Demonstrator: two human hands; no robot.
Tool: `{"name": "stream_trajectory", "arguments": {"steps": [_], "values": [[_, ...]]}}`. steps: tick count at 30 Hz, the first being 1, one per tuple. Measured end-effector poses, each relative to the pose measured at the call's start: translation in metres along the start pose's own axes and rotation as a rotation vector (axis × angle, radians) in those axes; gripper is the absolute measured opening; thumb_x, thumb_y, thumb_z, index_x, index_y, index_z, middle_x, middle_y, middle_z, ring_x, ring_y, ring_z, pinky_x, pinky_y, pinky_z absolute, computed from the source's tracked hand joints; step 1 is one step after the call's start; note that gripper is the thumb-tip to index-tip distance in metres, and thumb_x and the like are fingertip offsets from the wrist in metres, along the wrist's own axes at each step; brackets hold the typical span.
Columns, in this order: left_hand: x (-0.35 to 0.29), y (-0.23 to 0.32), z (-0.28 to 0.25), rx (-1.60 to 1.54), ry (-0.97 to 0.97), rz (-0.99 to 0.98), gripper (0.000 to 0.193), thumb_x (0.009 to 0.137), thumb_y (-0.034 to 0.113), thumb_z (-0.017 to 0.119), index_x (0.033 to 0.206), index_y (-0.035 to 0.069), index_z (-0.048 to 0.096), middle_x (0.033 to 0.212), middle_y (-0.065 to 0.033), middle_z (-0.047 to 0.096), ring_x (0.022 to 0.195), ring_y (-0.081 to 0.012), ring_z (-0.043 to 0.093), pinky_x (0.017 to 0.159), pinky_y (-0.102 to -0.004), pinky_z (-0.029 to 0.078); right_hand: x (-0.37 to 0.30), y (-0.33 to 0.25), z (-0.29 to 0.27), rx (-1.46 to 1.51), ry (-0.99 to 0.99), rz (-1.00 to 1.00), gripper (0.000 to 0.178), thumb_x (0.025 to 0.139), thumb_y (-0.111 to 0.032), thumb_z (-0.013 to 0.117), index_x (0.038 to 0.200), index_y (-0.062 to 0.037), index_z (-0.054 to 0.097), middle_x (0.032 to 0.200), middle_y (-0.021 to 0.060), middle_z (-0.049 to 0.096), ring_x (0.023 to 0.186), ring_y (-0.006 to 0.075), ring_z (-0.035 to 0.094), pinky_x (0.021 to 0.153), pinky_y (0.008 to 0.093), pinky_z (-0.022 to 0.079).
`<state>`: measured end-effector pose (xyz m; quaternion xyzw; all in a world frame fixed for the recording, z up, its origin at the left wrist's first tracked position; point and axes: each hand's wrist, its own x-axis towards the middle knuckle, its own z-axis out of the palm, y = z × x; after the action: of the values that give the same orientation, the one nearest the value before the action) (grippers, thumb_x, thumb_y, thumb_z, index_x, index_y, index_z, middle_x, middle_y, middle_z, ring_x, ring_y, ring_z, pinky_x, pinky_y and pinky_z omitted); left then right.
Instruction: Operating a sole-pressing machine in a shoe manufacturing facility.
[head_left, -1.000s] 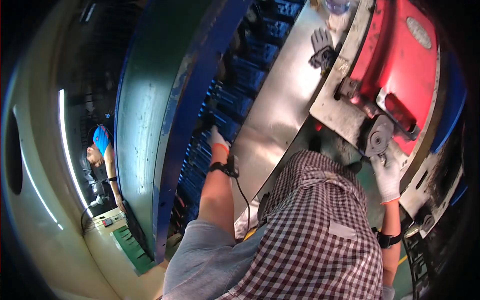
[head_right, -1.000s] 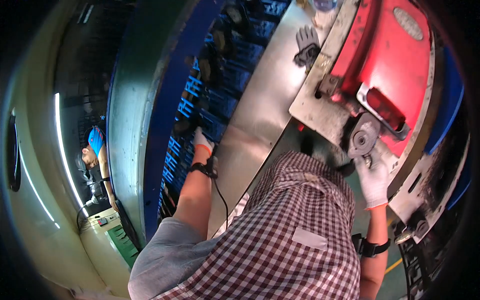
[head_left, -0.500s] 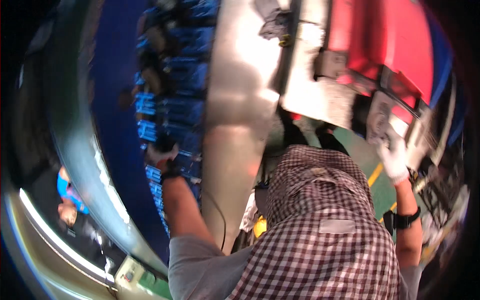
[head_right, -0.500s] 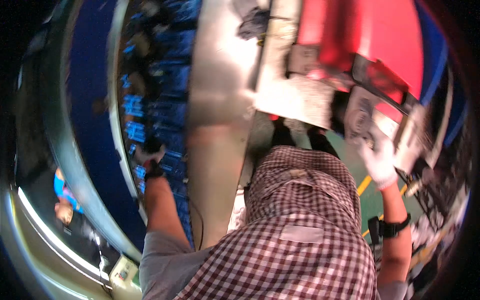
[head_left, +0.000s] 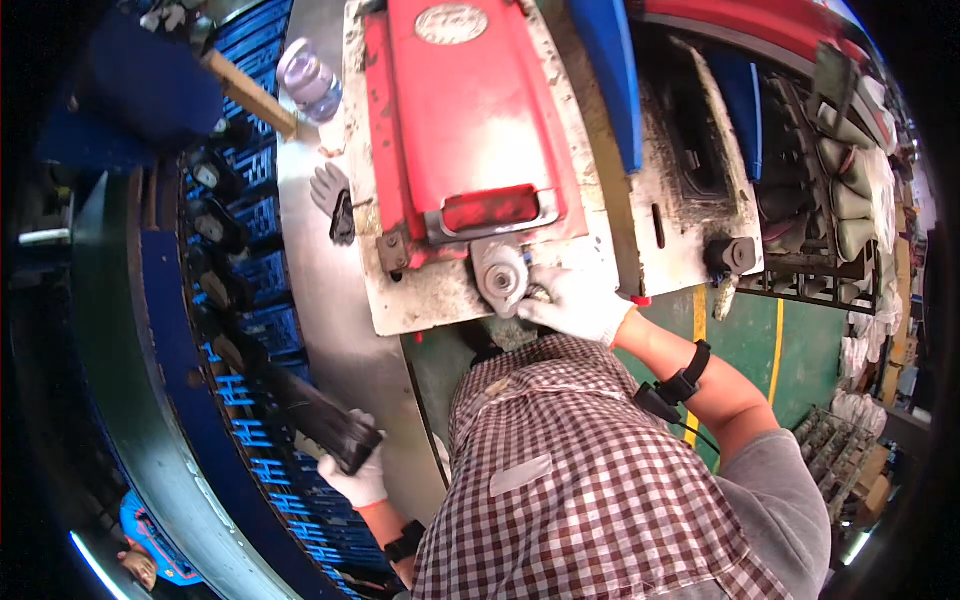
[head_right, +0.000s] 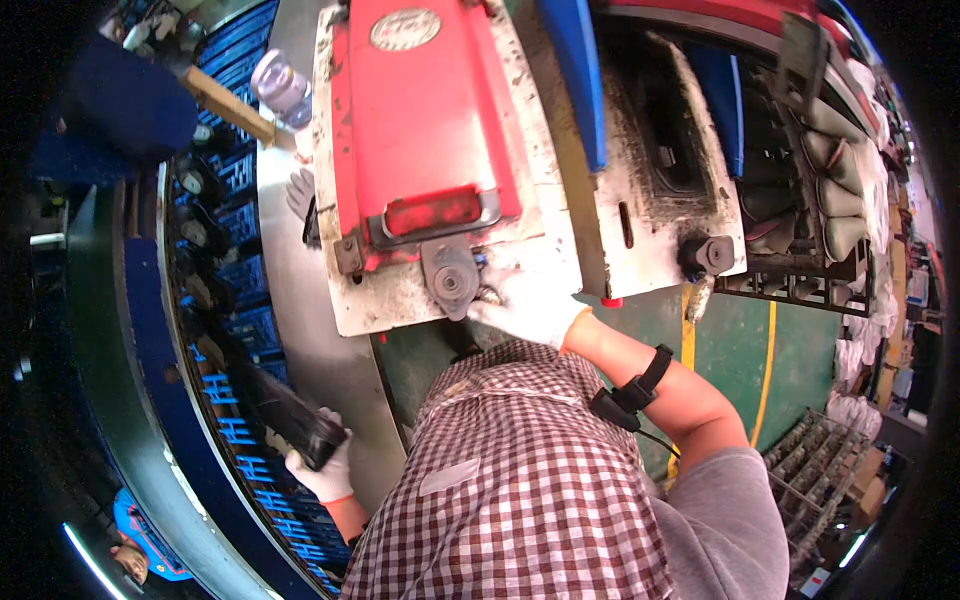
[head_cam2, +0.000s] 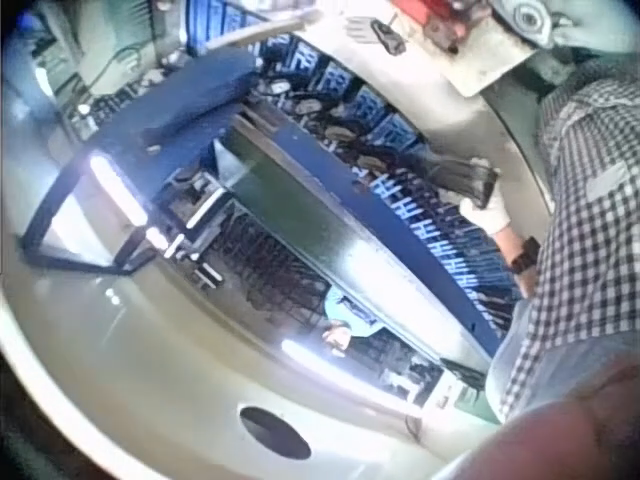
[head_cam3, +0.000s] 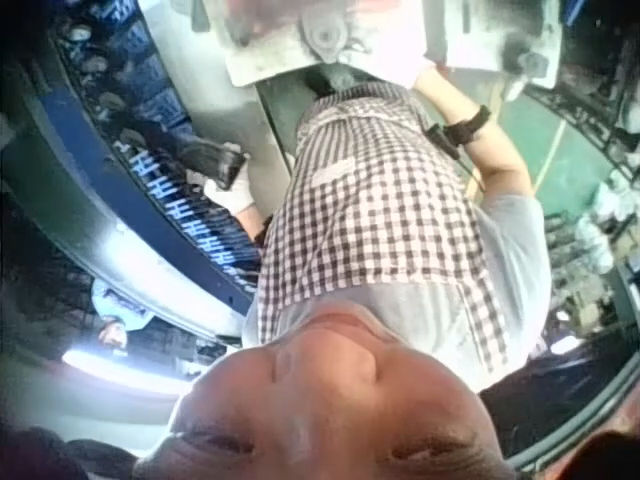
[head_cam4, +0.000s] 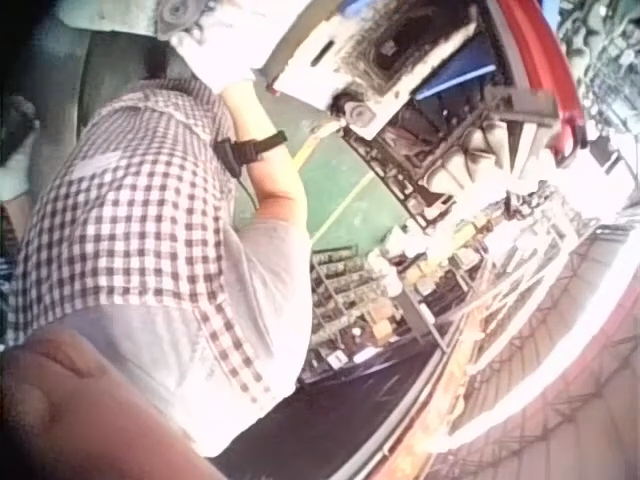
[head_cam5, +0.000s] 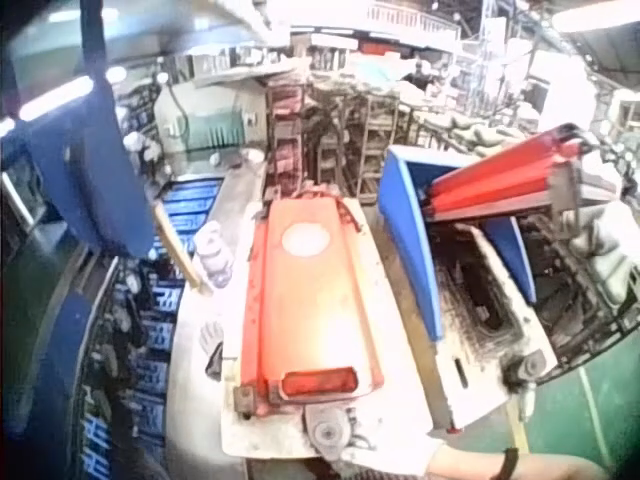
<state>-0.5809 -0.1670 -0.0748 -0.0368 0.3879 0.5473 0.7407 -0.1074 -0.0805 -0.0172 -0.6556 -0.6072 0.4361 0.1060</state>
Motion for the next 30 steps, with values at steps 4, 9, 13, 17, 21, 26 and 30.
{"name": "stream_trajectory", "arguments": {"steps": [4, 9, 13, 17, 21, 26, 30], "values": [[-0.001, -0.05, 0.149, 0.248, -0.269, -0.09, 0.107, 0.072, 0.038, 0.081, 0.159, 0.0, 0.031, 0.155, -0.0265, 0.045, 0.139, -0.0463, 0.05, 0.11, -0.063, 0.046, -0.023, -0.005, -0.046, 0.086, 0.172, -0.164, 0.039, 0.096, -0.041, 0.069, 0.107, -0.004, 0.067, 0.092, 0.018, 0.069, 0.09, 0.0352, 0.07, 0.085, 0.045, 0.054], [0.029, -0.128, 0.259, 0.722, -0.591, -0.111, 0.094, 0.086, 0.03, 0.072, 0.162, -0.001, 0.026, 0.154, -0.022, 0.046, 0.145, -0.0374, 0.045, 0.121, -0.0486, 0.037, -0.064, -0.026, -0.088, 0.877, -0.216, -0.331, 0.098, 0.093, -0.035, 0.074, 0.167, -0.0051, 0.017, 0.153, 0.0276, 0.041, 0.136, 0.0369, 0.052, 0.115, 0.0409, 0.041], [0.035, -0.194, 0.379, 1.549, -0.847, 0.368, 0.081, 0.096, 0.015, 0.058, 0.165, -0.002, 0.018, 0.163, -0.0245, 0.035, 0.153, -0.0346, 0.034, 0.125, -0.0395, 0.027, -0.094, 0.024, -0.118, 1.338, 0.194, -0.087, 0.1, 0.09, -0.017, 0.066, 0.169, -0.0076, 0.006, 0.169, 0.0197, 0.029, 0.15, 0.025, 0.04, 0.121, 0.0361, 0.034], [0.046, -0.218, 0.452, 1.348, -0.88, 0.523, 0.091, 0.101, 0.037, 0.063, 0.166, -0.002, 0.012, 0.169, -0.0259, 0.026, 0.158, -0.0323, 0.025, 0.128, -0.0414, 0.02, -0.095, 0.116, -0.165, 1.125, 0.69, -0.178, 0.096, 0.085, -0.018, 0.069, 0.168, -0.0086, 0.021, 0.165, 0.0145, 0.038, 0.147, 0.0238, 0.043, 0.12, 0.0358, 0.036], [0.055, -0.229, 0.543, 1.304, -0.975, 0.686, 0.093, 0.097, 0.036, 0.066, 0.167, 0.001, 0.014, 0.17, -0.0223, 0.027, 0.158, -0.0317, 0.025, 0.128, -0.0417, 0.02, -0.065, 0.189, -0.236, 0.24, 1.029, 0.189, 0.09, 0.081, -0.034, 0.076, 0.161, -0.0145, 0.041, 0.137, 0.026, 0.057, 0.132, 0.0363, 0.056, 0.115, 0.0385, 0.043], [0.064, -0.273, 0.643, 1.242, -1.061, 0.883, 0.083, 0.097, 0.04, 0.067, 0.162, 0.003, 0.031, 0.162, -0.0204, 0.041, 0.147, -0.0301, 0.043, 0.121, -0.0393, 0.033, -0.024, 0.201, -0.279, -0.213, 0.9, 0.443, 0.081, 0.077, -0.047, 0.078, 0.152, -0.0273, 0.055, 0.123, 0.026, 0.061, 0.116, 0.0416, 0.063, 0.101, 0.048, 0.052], [0.039, -0.347, 0.697, 1.053, -0.798, 1.619, 0.062, 0.105, 0.04, 0.057, 0.149, -0.004, 0.048, 0.135, -0.0216, 0.066, 0.119, -0.031, 0.066, 0.098, -0.0393, 0.051, -0.002, 0.211, -0.262, -0.367, 0.887, 0.501, 0.08, 0.079, -0.049, 0.076, 0.153, -0.0296, 0.053, 0.12, 0.0232, 0.06, 0.11, 0.0411, 0.063, 0.092, 0.0488, 0.054]]}}
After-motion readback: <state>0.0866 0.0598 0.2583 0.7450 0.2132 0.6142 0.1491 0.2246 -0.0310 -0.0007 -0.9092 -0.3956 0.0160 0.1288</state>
